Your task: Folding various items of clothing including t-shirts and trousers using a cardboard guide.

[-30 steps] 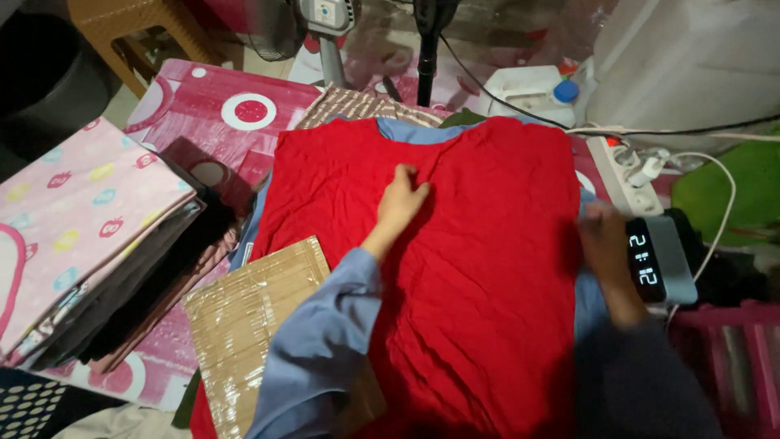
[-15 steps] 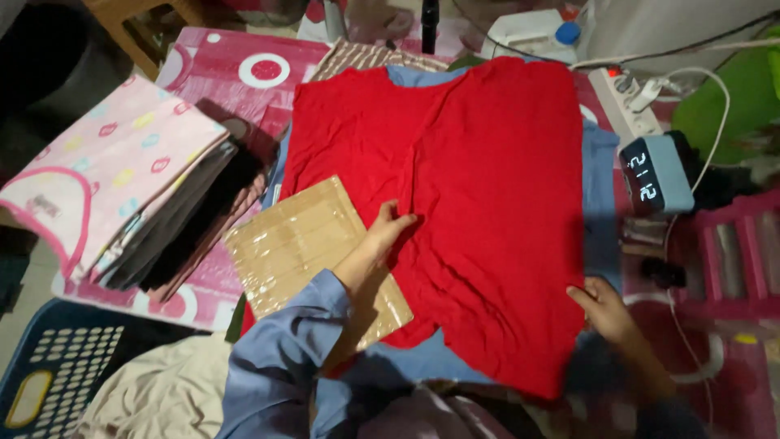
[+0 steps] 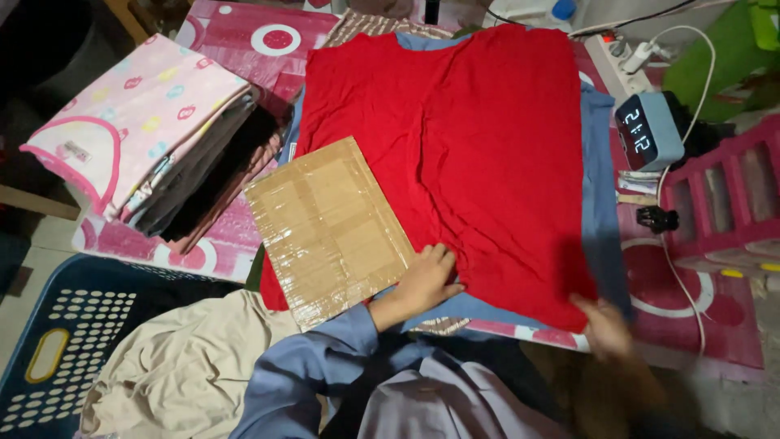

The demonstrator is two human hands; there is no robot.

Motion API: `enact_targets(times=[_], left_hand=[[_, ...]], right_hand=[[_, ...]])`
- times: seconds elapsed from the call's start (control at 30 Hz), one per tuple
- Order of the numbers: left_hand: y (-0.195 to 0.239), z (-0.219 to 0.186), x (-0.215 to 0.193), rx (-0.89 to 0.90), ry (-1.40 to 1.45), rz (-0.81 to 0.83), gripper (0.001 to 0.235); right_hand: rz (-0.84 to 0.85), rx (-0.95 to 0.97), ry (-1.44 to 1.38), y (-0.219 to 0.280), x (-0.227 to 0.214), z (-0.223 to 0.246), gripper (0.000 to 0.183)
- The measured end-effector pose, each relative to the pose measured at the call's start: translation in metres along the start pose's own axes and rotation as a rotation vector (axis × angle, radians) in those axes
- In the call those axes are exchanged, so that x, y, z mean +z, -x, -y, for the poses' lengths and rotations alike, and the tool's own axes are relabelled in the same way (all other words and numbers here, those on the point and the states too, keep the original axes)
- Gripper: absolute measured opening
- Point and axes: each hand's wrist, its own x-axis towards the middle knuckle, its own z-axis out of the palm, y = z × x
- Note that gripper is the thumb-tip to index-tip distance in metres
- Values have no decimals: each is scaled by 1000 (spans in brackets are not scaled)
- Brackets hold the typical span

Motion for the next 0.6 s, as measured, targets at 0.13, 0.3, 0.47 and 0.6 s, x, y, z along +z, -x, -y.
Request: enact_targets(times=[0.13, 0.3, 0.47, 0.6], left_hand=[[7, -1, 1, 353, -491, -85, 30], [16, 3, -19, 386, -161, 51, 21], [24, 14, -3, 339, -156, 111, 15], [2, 52, 45, -40, 378, -66, 23]], right_hand=[[-86, -391, -182, 40, 17, 32, 28], [-120, -238, 51, 34, 6, 13, 32], [-295, -158, 853, 67, 35, 13, 50], [-400, -924, 1226, 120, 113, 63, 57]])
